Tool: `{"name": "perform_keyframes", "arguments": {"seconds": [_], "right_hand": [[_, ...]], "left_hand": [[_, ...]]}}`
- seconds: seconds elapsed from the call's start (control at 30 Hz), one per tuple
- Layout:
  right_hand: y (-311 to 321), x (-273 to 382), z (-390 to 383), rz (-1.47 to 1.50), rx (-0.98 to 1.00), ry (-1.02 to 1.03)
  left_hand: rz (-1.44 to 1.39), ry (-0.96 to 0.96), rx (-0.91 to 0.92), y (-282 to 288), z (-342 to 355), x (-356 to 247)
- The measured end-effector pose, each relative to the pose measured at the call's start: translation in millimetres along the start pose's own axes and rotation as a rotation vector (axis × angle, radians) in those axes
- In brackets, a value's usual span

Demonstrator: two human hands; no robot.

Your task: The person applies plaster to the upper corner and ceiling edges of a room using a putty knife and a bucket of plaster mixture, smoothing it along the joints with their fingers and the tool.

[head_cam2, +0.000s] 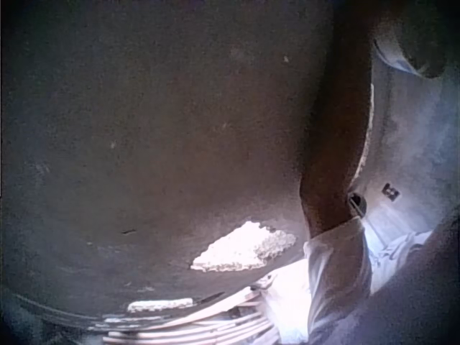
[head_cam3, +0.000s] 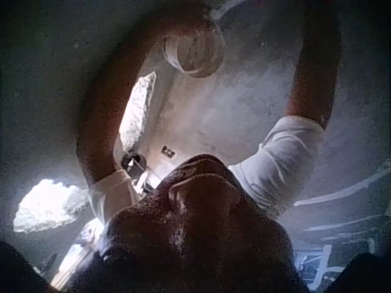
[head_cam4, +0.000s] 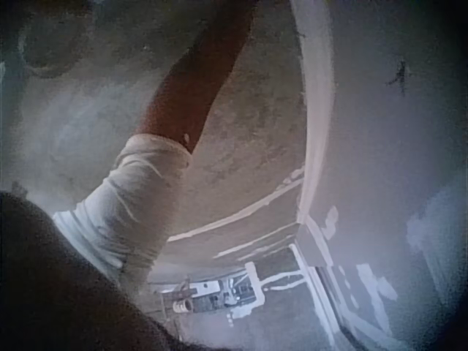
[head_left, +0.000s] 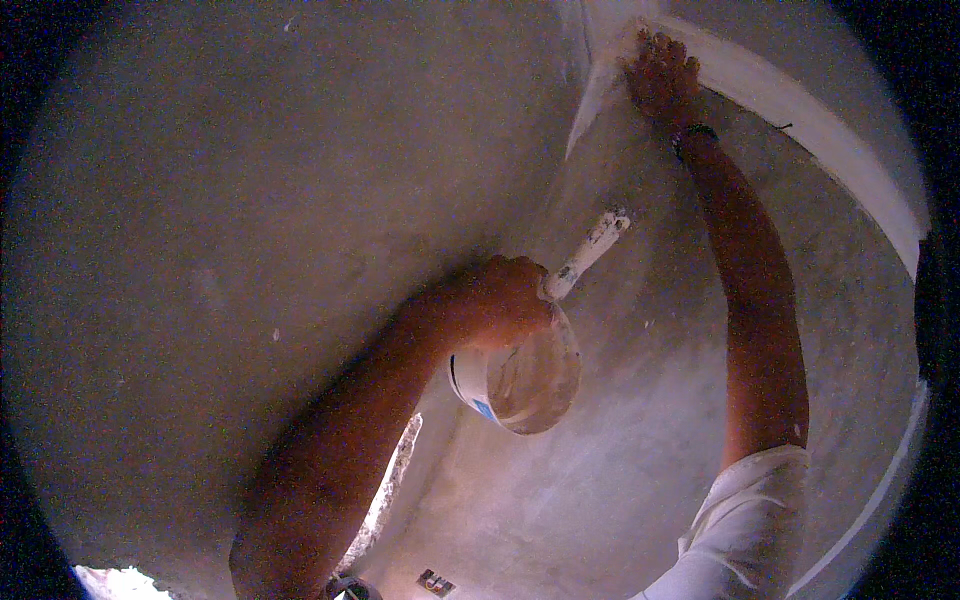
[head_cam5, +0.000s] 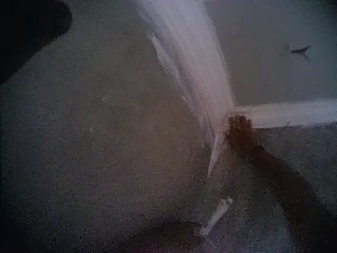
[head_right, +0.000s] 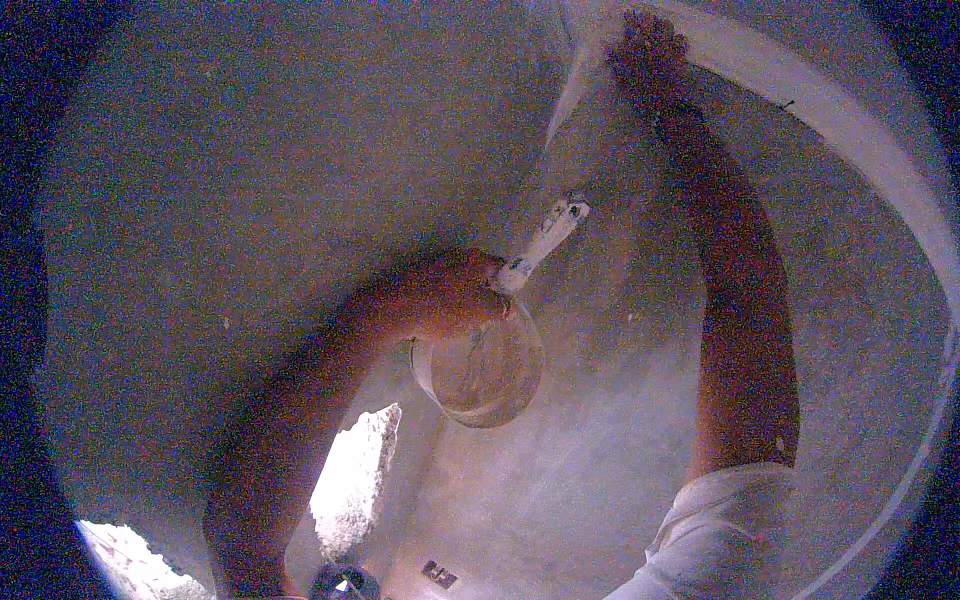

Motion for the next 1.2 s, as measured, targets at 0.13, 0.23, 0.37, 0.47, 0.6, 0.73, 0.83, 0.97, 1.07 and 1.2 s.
{"name": "perform_keyframes", "arguments": {"seconds": [0.13, 0.23, 0.37, 0.47, 0.6, 0.73, 0.83, 0.97, 1.07, 1.2], "right_hand": [[0, 4, 6, -0.002, -0.02, -0.003], [-8, 7, 7, -0.03, 0.038, 0.022], [-6, 1, 8, -0.109, 0.007, 0.073], [-16, -4, 8, -0.105, 0.072, 0.157], [-14, -20, 8, -0.093, -0.06, 0.02], [-22, -26, 10, -0.091, -0.019, -0.038], [-17, -23, 13, -0.058, -0.029, -0.026], [-11, -9, 15, -0.059, -0.049, 0.034], [-18, -8, 15, -0.096, 0.012, -0.033], [-17, -4, 12, -0.044, -0.04, -0.003]], "left_hand": [[0.033, -0.008, 0.009, 1, -2, -3], [0.021, -0.006, 0.024, 1, -2, -4], [0.025, 0.017, 0.009, -1, -2, 1], [0.04, 0.005, -0.011, -2, 0, 3], [0.073, -0.004, 0.011, -5, 3, 5], [0.043, -0.025, 0.003, -2, 1, 1], [0.068, -0.022, 0.022, -1, -2, -1], [0.096, -0.013, 0.011, 1, -3, -4], [0.077, -0.017, 0.005, 3, -4, -6], [0.047, -0.012, 0.025, 3, -6, -7]]}}
Point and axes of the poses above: each hand's wrist, its own z-axis towards the middle knuckle, its own y-axis out of the back of the hand, x = y × z, the point moved 9 cm from there along z, towards the middle knuckle, and after that the axes turned 1 degree about y, right-handed, at the moved point
